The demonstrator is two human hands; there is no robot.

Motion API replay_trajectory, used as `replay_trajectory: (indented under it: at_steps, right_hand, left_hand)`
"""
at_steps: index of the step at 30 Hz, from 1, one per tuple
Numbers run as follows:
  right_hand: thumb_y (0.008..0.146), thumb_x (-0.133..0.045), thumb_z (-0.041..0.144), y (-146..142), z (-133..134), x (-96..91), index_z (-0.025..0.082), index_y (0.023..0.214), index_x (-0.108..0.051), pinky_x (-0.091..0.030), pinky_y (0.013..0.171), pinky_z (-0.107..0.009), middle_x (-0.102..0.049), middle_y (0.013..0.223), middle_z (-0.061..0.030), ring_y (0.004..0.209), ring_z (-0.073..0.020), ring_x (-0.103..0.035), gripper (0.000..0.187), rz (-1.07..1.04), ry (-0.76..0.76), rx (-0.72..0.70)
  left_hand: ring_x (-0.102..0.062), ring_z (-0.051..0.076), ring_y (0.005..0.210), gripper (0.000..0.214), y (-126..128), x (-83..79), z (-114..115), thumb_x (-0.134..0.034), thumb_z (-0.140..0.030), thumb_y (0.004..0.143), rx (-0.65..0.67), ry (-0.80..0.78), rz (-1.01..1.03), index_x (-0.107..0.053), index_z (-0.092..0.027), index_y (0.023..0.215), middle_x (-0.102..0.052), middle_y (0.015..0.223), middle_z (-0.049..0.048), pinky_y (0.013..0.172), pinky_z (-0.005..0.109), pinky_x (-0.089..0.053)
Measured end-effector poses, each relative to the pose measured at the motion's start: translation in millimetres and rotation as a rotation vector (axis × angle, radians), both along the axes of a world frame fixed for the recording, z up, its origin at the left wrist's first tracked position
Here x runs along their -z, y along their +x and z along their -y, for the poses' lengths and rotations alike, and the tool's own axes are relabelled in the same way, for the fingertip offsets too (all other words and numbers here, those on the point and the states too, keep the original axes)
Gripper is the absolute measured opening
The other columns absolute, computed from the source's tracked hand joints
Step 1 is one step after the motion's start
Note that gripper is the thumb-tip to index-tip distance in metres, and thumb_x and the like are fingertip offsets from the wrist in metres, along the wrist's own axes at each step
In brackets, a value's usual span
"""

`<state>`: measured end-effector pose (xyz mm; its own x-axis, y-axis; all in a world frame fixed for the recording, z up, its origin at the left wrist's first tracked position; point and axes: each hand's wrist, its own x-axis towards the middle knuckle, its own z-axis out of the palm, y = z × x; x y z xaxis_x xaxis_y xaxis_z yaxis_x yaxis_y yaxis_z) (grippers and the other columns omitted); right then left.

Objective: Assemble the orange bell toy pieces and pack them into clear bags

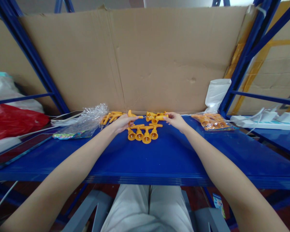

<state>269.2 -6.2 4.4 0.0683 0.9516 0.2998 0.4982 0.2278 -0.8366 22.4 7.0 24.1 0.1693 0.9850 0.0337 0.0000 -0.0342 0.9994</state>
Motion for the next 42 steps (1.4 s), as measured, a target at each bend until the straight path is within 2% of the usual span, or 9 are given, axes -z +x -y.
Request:
replay_trajectory:
  at_steps: [7,16,26,35,42]
  right_hand:
    - [0.078,-0.061,0.016,-3,-2,3.6,0.012,0.102,-0.063,-0.053,0.063,-0.025,-0.069,0.083,-0.0074,0.066,-0.0115,-0.061,0.025,-0.078,-0.004,-0.086]
    - [0.073,-0.068,0.021,-2,-3,6.8,0.016,0.106,-0.064,-0.053,0.078,-0.033,-0.070,0.093,-0.0068,0.072,-0.0131,-0.063,0.034,-0.135,0.075,-0.211]
    - [0.072,-0.068,0.022,-2,-4,8.3,0.017,0.106,-0.063,-0.053,0.085,-0.037,-0.069,0.103,-0.0074,0.084,-0.0164,-0.065,0.035,-0.144,0.092,-0.272]
    - [0.072,-0.069,0.023,-2,-6,10.0,0.017,0.105,-0.063,-0.052,0.088,-0.041,-0.068,0.108,-0.0089,0.092,-0.0192,-0.066,0.034,-0.156,0.100,-0.305]
    - [0.071,-0.071,0.032,0,-10,15.3,0.017,0.108,-0.062,-0.051,0.090,-0.043,-0.066,0.113,-0.0099,0.096,-0.0214,-0.065,0.041,-0.097,0.184,-0.334]
  left_hand:
    - [-0.030,0.001,0.039,0.030,0,1.3,0,-0.065,-0.007,0.073,-0.002,0.042,0.015,-0.040,-0.017,0.059,-0.037,0.047,-0.0076,0.041,0.020,-0.019]
    - [-0.027,0.001,0.038,0.034,5,-0.7,5,-0.072,-0.008,0.067,-0.023,0.039,-0.008,-0.040,-0.017,0.059,-0.036,0.044,-0.0085,0.041,0.021,-0.017]
    - [-0.026,0.001,0.039,0.031,3,-1.6,6,-0.068,-0.009,0.070,-0.040,0.020,-0.020,-0.041,-0.017,0.060,-0.036,0.045,-0.0085,0.041,0.021,-0.018]
    - [-0.021,0.001,0.039,0.041,6,-5.0,10,-0.075,-0.010,0.063,-0.017,-0.009,-0.025,-0.035,-0.020,0.057,-0.032,0.043,-0.0101,0.041,0.022,-0.016]
    - [-0.022,0.001,0.038,0.042,6,-4.1,8,-0.076,-0.010,0.063,-0.018,-0.023,0.000,-0.035,-0.019,0.055,-0.032,0.042,-0.0099,0.041,0.022,-0.016]
